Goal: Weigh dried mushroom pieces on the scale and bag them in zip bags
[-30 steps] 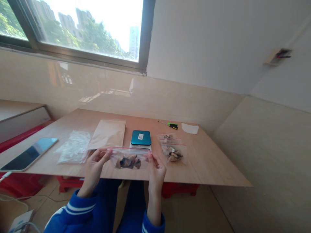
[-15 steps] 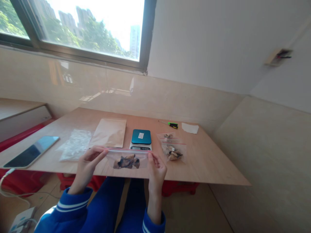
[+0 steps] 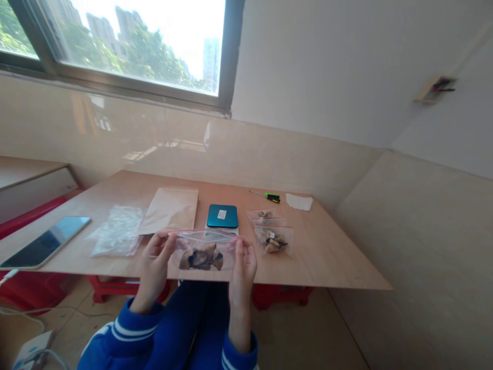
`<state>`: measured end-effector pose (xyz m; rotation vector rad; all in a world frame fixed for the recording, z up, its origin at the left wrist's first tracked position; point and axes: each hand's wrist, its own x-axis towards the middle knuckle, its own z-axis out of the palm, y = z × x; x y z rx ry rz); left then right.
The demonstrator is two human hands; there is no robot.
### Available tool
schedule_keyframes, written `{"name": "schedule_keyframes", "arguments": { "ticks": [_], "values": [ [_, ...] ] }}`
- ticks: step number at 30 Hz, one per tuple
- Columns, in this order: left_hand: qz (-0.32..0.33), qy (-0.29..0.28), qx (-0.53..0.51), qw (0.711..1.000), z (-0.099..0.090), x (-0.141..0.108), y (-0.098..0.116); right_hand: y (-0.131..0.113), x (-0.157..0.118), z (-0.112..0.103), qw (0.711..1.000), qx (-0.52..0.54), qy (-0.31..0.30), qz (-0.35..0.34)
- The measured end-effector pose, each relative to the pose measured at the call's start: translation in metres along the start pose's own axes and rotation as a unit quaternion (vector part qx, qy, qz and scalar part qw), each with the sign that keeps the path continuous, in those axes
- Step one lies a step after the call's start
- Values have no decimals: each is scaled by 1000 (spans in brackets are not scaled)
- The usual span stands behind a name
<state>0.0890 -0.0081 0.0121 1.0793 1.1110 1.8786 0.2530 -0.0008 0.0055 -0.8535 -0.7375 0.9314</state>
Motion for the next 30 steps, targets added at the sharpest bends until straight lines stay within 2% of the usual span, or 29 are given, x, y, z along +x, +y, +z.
{"name": "schedule_keyframes", "arguments": {
  "ticks": [6,11,18,23,26,30],
  "values": [
    [-17,39,-19,999,-1,1,-7,8,1,-1,999,-29,-36,17],
    [-34,17,-55,998,-6,1,-7,13,2,-4,999,-45,-28,-3],
    [29,6,57,998,-12,3,0,10,5,-9,999,-43,-24,-19],
    [58,28,114,991,-12,-3,2,10,4,-10,996,-85,-4,-5],
    [30,37,70,996,-4,-6,1,10,1,-6,993,-115,-11,0],
    [-30,87,-28,995,8,-8,-3,14,-2,-1,993,-100,-67,-8]
  ]
}}
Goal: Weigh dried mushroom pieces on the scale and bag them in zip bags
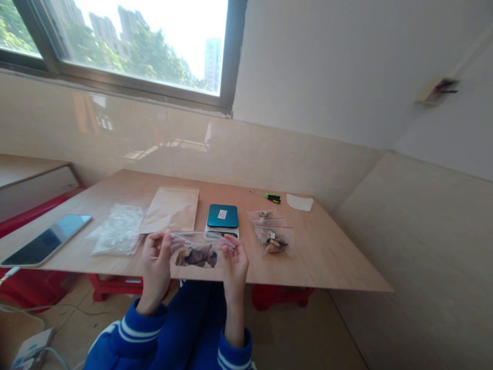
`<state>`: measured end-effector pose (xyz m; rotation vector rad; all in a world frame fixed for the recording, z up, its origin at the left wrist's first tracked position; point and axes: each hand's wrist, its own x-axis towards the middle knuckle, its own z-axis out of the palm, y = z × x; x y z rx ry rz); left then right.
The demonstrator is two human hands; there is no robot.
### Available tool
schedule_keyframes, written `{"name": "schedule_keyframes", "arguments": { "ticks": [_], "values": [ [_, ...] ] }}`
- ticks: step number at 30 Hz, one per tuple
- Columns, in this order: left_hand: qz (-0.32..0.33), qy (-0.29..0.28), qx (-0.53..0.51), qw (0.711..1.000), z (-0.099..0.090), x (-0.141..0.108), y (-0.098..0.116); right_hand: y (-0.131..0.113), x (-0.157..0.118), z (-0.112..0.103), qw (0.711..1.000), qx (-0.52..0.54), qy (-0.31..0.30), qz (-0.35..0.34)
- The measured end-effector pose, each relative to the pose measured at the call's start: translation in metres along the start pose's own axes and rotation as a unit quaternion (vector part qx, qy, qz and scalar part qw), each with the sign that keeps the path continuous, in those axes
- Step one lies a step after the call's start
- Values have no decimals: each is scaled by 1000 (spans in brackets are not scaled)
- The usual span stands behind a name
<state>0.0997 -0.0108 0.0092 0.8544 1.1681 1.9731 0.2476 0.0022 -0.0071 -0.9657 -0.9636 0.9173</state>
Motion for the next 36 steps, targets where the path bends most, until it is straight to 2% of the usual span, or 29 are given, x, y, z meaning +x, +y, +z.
{"name": "schedule_keyframes", "arguments": {
  "ticks": [2,4,10,17,27,30,33,36],
  "values": [
    [-16,19,-33,999,3,0,-3,4,0,1,1000,-2,-4,7],
    [-27,14,-59,998,4,2,-5,9,1,1,1000,-15,6,15],
    [-42,-69,-6,997,-1,6,-8,13,3,-2,1000,-7,21,16],
    [-24,-99,7,995,-11,9,-14,8,3,-2,999,-37,28,0],
    [-23,-87,9,996,-13,9,-12,10,2,0,998,-7,66,-1],
    [-28,-106,5,994,-11,6,-13,10,2,2,998,25,49,16],
    [-55,-139,-10,989,-8,3,-15,12,2,2,998,63,3,28],
    [-69,-159,1,985,-7,2,-15,13,2,2,997,42,-46,40]
  ]
}}
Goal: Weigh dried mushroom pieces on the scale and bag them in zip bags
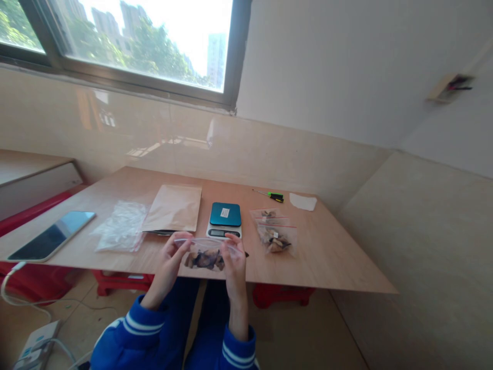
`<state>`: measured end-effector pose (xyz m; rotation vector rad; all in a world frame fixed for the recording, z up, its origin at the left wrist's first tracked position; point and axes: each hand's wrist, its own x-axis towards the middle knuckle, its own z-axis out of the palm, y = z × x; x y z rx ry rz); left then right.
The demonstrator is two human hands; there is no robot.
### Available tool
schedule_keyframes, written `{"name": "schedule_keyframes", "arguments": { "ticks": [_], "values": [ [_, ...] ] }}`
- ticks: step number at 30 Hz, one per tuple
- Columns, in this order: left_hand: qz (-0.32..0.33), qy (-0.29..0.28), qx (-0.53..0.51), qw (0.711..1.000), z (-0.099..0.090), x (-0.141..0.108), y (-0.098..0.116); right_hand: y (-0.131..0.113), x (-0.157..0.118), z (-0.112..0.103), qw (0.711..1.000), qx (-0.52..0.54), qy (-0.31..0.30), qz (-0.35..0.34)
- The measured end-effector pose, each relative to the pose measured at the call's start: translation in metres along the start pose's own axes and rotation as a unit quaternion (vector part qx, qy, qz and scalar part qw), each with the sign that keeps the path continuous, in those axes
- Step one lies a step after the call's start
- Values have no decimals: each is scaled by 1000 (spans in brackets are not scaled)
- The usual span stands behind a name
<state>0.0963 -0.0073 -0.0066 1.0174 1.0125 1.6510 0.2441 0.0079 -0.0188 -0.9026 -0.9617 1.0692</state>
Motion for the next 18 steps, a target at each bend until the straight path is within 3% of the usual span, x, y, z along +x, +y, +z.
{"name": "schedule_keyframes", "arguments": {
  "ticks": [7,18],
  "values": [
    [22,24,52,998,-4,4,10,0,1,-2,996,-85,-14,-23],
    [25,13,87,996,-7,3,7,-3,-1,-4,991,-108,14,-76]
  ]
}}
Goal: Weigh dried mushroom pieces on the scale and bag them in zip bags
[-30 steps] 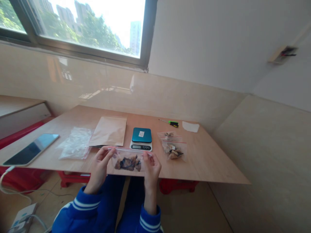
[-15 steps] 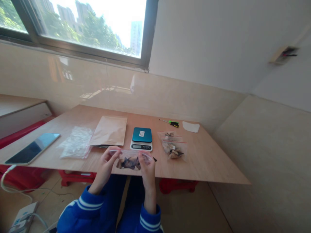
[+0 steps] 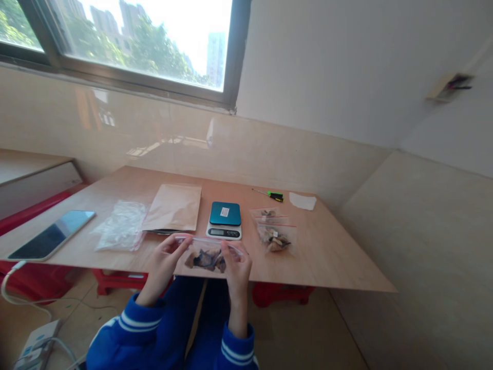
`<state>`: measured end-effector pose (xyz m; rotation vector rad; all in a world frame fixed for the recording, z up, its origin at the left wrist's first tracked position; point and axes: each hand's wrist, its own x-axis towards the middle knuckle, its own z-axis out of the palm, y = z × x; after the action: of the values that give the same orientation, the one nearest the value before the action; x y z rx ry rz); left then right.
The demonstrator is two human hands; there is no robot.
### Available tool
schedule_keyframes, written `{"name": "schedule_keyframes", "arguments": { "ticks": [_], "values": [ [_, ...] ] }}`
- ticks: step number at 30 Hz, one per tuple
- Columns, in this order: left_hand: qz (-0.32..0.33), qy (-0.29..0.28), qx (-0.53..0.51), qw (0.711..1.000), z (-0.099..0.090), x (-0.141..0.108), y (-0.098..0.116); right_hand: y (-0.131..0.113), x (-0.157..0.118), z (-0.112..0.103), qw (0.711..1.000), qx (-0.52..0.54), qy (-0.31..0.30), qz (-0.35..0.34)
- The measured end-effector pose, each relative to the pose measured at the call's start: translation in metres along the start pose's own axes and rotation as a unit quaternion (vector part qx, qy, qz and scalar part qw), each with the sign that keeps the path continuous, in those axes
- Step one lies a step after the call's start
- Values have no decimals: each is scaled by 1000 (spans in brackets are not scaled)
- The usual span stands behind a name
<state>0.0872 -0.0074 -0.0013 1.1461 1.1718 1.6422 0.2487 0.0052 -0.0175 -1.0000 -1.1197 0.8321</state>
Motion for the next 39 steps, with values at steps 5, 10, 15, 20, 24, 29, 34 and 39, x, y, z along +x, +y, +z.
{"name": "schedule_keyframes", "arguments": {
  "ticks": [5,10,15,20,24,29,34,39],
  "values": [
    [3,13,-1,1000,2,-1,2,1,0,0,1000,6,15,-2],
    [-15,-3,-11,1000,1,2,4,-3,0,-4,999,6,-33,26],
    [-25,3,-4,1000,0,2,6,-4,0,-6,998,-45,-33,7],
    [-24,-8,-10,1000,1,0,9,-5,-1,-5,997,-72,-6,-23],
    [-23,-9,-14,1000,0,-1,11,-6,-2,-5,996,-77,12,-46],
    [-28,-4,-22,999,-1,0,11,-4,-1,-6,998,-55,-13,-16],
    [-14,4,-9,1000,-1,0,12,0,1,-8,999,-22,-6,36],
    [-27,18,-11,999,-2,0,15,4,1,-11,999,-29,-2,36]
  ]
}}
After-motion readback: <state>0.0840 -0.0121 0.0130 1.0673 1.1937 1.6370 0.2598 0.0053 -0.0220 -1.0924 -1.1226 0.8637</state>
